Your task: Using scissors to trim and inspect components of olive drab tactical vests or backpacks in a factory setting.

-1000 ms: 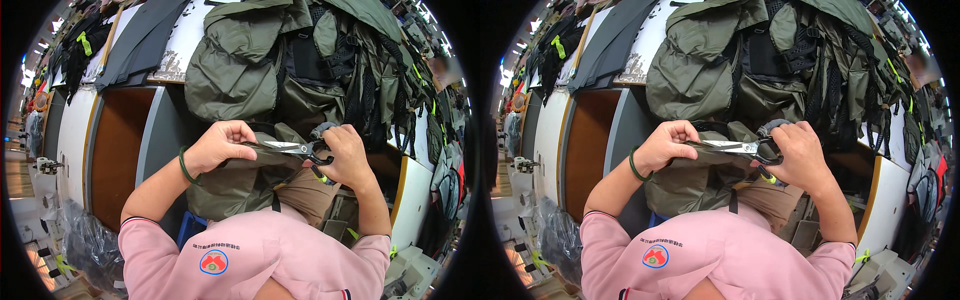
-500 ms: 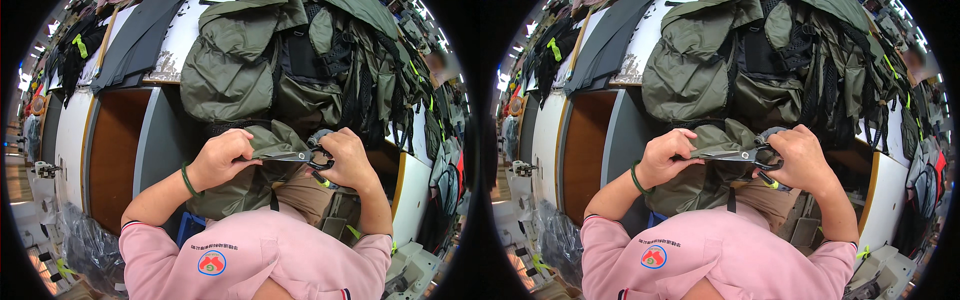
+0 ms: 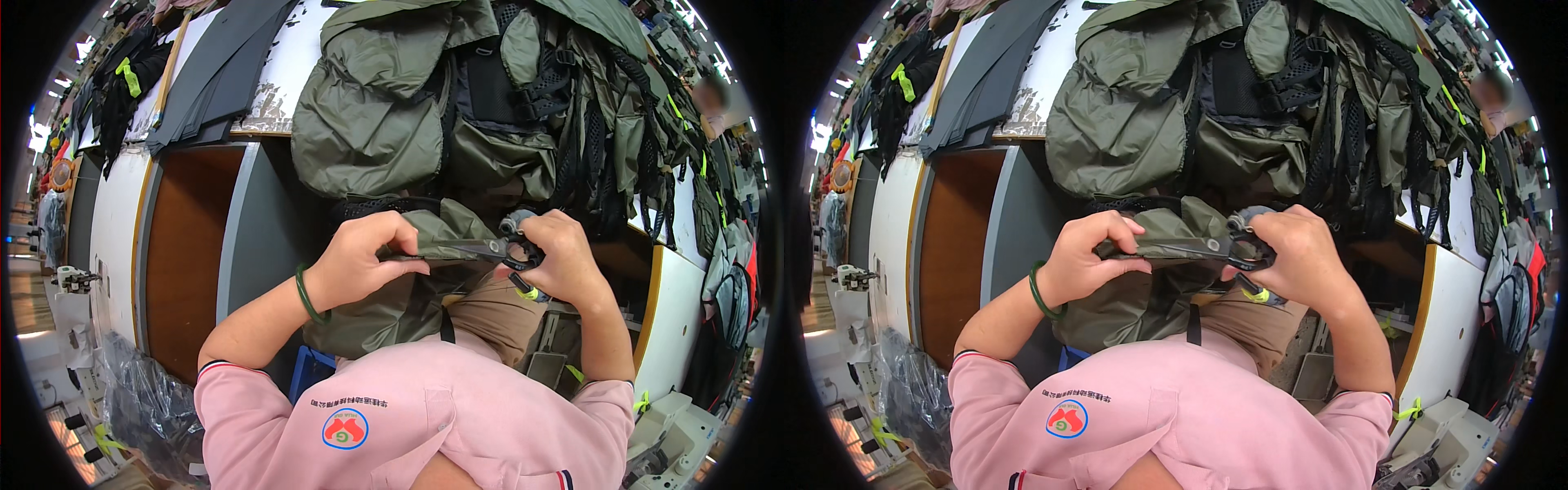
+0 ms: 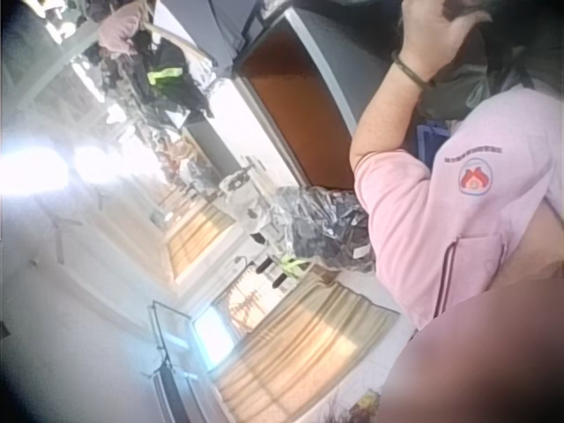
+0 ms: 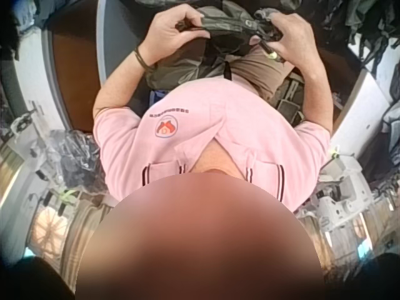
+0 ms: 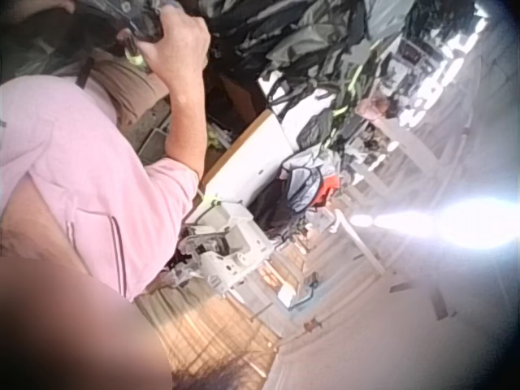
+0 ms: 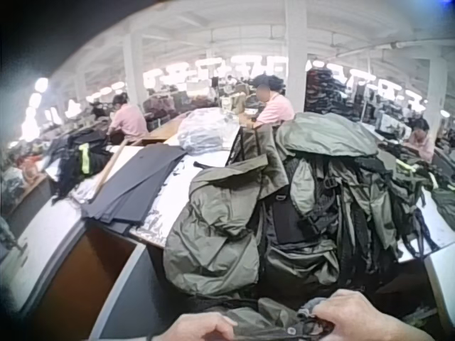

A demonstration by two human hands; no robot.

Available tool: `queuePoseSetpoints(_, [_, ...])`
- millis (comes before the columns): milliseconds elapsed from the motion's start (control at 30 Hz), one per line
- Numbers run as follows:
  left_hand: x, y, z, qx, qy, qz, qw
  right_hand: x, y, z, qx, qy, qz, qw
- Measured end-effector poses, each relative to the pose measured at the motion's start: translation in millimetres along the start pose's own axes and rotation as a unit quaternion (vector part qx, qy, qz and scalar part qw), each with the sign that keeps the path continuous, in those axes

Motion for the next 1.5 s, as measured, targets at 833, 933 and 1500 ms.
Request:
queuePoseSetpoints(833, [51,19,16,-0.020,-0.358,0.505,0.785,-10,-3,0,-0.115,-0.046,0.146,0.982])
queuePoseSetpoints(933, [47,21,15,-0.015,-0.357,0.520,0.776,-9,-3,1,-0.120,-0.063,0.155,0.979])
queuePoseSetpoints(1500, [2,-1,-11,0.135,-0.059,-0.007,0.989,-15,64,12,0.105,0.170,-0.351,0.915])
Point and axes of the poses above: each hand's wrist, its own z-axis away from the middle knuckle, its own y-axis out of the palm, x = y × z, the point moved 5 cm from there along -z, towards the middle knuckle, and after that the axes turned 11 degrees about y, right-handed, at the moved point
